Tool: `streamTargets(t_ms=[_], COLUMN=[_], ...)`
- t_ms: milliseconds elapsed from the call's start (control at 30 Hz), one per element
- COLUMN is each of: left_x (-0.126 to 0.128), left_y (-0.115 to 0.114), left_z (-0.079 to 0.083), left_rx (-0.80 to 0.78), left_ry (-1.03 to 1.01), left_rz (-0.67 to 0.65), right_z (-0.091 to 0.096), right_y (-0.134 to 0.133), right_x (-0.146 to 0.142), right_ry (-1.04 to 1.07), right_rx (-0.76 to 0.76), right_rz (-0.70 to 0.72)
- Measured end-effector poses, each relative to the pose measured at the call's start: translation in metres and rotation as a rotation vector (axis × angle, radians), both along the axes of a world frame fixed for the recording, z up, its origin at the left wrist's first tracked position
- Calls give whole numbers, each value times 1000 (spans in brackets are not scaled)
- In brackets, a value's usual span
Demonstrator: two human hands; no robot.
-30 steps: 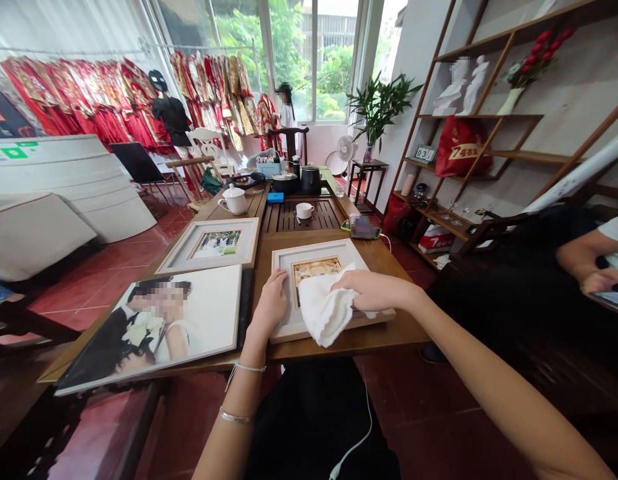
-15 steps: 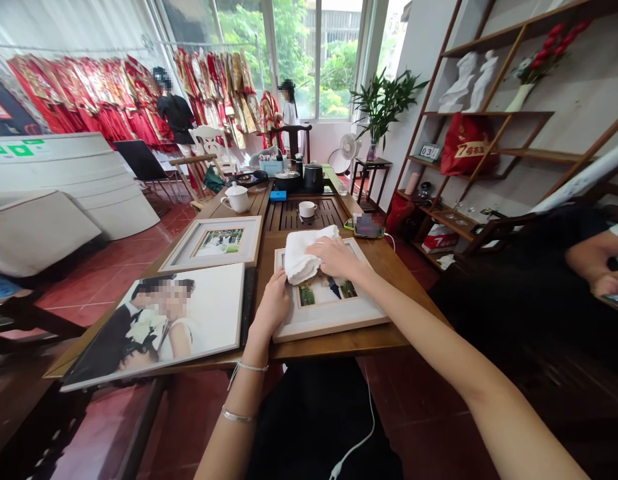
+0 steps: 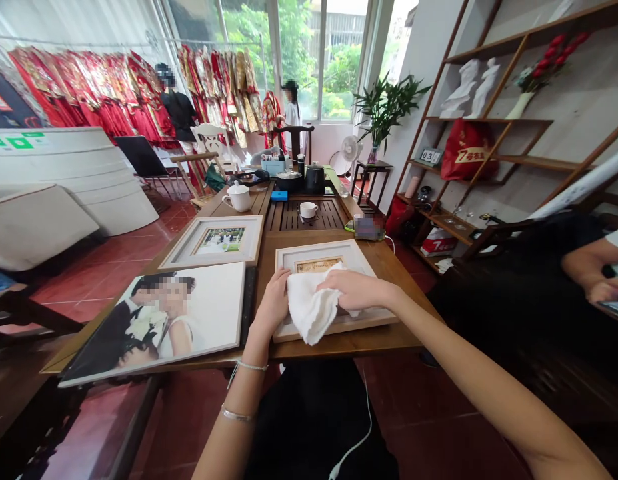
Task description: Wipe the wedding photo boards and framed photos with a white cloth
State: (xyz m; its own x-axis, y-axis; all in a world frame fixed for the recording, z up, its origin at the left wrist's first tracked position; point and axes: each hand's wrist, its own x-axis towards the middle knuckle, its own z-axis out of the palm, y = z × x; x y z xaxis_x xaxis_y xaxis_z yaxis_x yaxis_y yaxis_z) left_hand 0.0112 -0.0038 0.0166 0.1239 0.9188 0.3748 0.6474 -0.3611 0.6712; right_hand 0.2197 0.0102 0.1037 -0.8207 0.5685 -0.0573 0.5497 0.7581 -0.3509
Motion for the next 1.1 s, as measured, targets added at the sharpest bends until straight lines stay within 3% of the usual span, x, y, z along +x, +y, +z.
streamTargets(t_ms=[167,300,500,667,800,967,1100], left_x=[1,1,1,1,1,2,2], left_y=[1,0,0,1,3,2,-2], left_z=[-5,-4,-2,-2,-4,-5,0], left_rx=[8,-1,-24,-16,20,106,117], left_ry=[11,47,57,41,-1,-119,-149], left_rz=[63,56,72,57,29,60,163], right_z=[17,26,4,-21,-28,-27,-22], right_y=[-35,-39,-9,22,44,63,72], right_x=[10,17,19,6,-8,-26,-37], right_ry=[35,22,-33,-42,-56,-25,27], right_rx=[-127,-192,28,215,319,331,227], right_rz=[34,34,-114,-210,-262,-223,-139])
